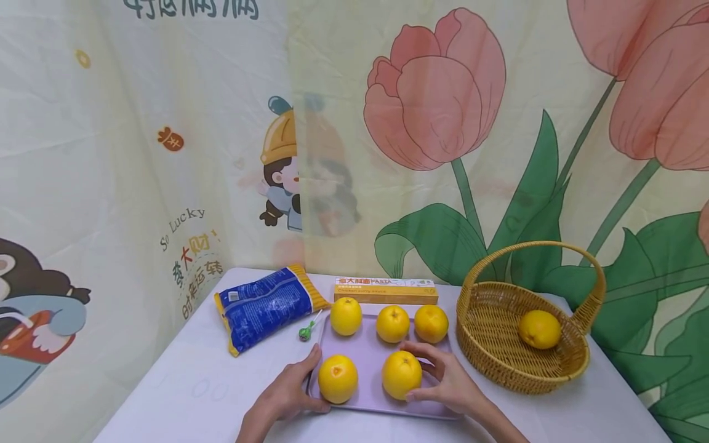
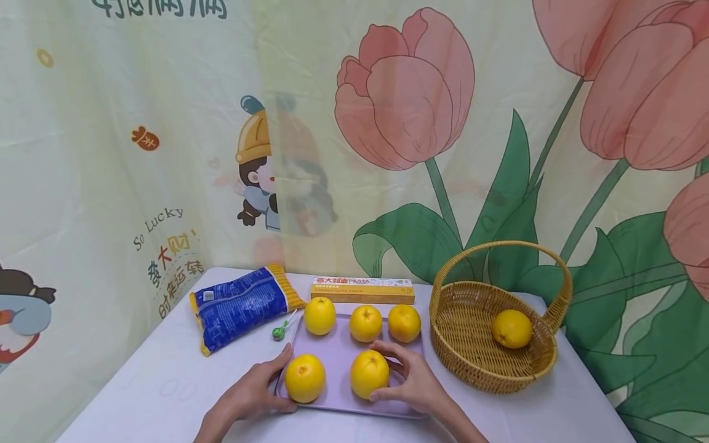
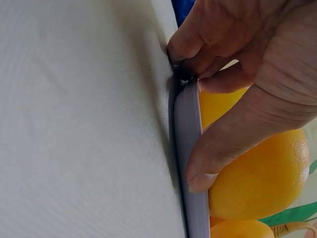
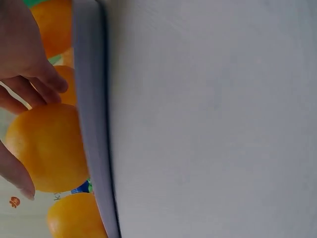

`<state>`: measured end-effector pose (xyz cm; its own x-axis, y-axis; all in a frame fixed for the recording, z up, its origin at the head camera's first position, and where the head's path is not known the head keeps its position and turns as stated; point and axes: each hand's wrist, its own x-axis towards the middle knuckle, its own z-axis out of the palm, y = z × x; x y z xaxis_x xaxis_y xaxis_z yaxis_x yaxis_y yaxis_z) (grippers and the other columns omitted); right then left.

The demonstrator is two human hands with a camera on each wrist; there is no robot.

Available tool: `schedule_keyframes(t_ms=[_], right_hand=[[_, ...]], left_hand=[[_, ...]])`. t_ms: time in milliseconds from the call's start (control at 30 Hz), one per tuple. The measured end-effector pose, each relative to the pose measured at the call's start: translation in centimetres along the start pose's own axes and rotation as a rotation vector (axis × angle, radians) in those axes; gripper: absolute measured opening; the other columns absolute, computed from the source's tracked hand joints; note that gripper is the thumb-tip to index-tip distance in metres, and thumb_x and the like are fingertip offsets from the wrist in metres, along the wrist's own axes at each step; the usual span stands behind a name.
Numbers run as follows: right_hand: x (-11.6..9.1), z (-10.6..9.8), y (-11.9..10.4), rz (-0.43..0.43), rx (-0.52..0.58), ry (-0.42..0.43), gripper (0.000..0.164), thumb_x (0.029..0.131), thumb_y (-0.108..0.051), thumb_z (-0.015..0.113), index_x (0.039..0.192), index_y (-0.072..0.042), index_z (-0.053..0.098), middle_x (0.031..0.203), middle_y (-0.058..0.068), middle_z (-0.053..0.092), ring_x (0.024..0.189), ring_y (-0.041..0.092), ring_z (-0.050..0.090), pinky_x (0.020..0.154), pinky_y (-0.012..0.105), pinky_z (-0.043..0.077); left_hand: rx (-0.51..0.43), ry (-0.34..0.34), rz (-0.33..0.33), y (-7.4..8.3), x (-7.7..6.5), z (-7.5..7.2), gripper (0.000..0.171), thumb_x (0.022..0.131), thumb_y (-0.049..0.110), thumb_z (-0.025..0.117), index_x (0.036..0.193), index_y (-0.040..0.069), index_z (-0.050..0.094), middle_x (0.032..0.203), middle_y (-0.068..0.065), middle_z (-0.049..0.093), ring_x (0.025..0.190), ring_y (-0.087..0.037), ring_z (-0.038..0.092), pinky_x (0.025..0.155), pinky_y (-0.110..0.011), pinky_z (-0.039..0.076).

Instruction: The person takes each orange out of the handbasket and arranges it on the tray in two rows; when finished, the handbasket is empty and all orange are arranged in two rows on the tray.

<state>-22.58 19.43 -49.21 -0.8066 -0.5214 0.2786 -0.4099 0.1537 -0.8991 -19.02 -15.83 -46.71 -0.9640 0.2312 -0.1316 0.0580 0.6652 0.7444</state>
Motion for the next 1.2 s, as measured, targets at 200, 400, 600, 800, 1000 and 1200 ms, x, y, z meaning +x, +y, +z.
schedule_keyframes(t_ms=[200,400,600,800,1000,1200], right_hand=[[-0.6,-2.9,-3.0,-0.103,-0.124,-0.051,0.073,0.085,-0.008,0.092,0.149,0.001,0.058,0.15,0.027,0.061,0.139,0.011,0.06,0.116,0.036,0.053],[-1.6,-10.4,-8.4,-0.097,-0.158,-0.281,0.052,0.095,-0.004,0.081,0.143,0.002,0.063,0.141,0.014,0.071,0.13,0.014,0.067,0.107,0.028,0.059],[-1.3,-18.2,-9.3,-0.062,-0.24,-0.396,0.046,0.096,0.002,0.077,0.139,0.007,0.063,0.132,0.003,0.076,0.122,0.01,0.071,0.101,0.024,0.06],[-0.2,-22.5,-7.1,0.09,-0.455,-0.318,0.057,0.093,-0.009,0.085,0.139,0.013,0.062,0.135,0.02,0.072,0.125,0.016,0.071,0.099,0.019,0.058],[0.4,-24.5,-5.5,0.289,-0.596,-0.294,0.068,0.088,-0.015,0.09,0.14,0.017,0.059,0.138,0.033,0.066,0.127,0.053,0.063,0.106,0.056,0.06],[0.5,-24.9,-4.7,0.441,-0.73,-0.272,0.067,0.078,-0.004,0.094,0.135,0.013,0.064,0.134,0.03,0.068,0.121,0.049,0.062,0.102,0.066,0.058]], left_hand=[[0.001,-0.003,0.007,0.0,0.0,0.0,0.118,0.071,0.015,0.102,0.166,-0.001,0.034,0.168,-0.026,0.039,0.154,-0.051,0.037,0.126,-0.07,0.029],[-0.008,-0.01,0.001,0.0,0.1,0.2,0.117,0.072,0.014,0.102,0.167,-0.001,0.034,0.168,-0.026,0.039,0.154,-0.051,0.037,0.126,-0.069,0.03],[-0.001,0.001,0.012,-0.2,-0.1,0.1,0.118,0.071,0.015,0.102,0.166,-0.002,0.034,0.169,-0.026,0.038,0.154,-0.051,0.037,0.126,-0.069,0.03],[0.01,-0.003,0.008,-0.2,0.2,0.0,0.118,0.072,0.016,0.102,0.166,-0.001,0.034,0.169,-0.026,0.038,0.154,-0.051,0.037,0.126,-0.069,0.03],[-0.004,0.002,0.002,-0.1,0.3,0.0,0.118,0.071,0.014,0.102,0.166,-0.001,0.034,0.169,-0.026,0.037,0.155,-0.051,0.036,0.127,-0.069,0.029],[0.006,0.007,-0.01,-0.2,0.2,0.3,0.118,0.07,0.015,0.103,0.166,0.0,0.035,0.168,-0.027,0.039,0.154,-0.052,0.037,0.126,-0.07,0.03]])
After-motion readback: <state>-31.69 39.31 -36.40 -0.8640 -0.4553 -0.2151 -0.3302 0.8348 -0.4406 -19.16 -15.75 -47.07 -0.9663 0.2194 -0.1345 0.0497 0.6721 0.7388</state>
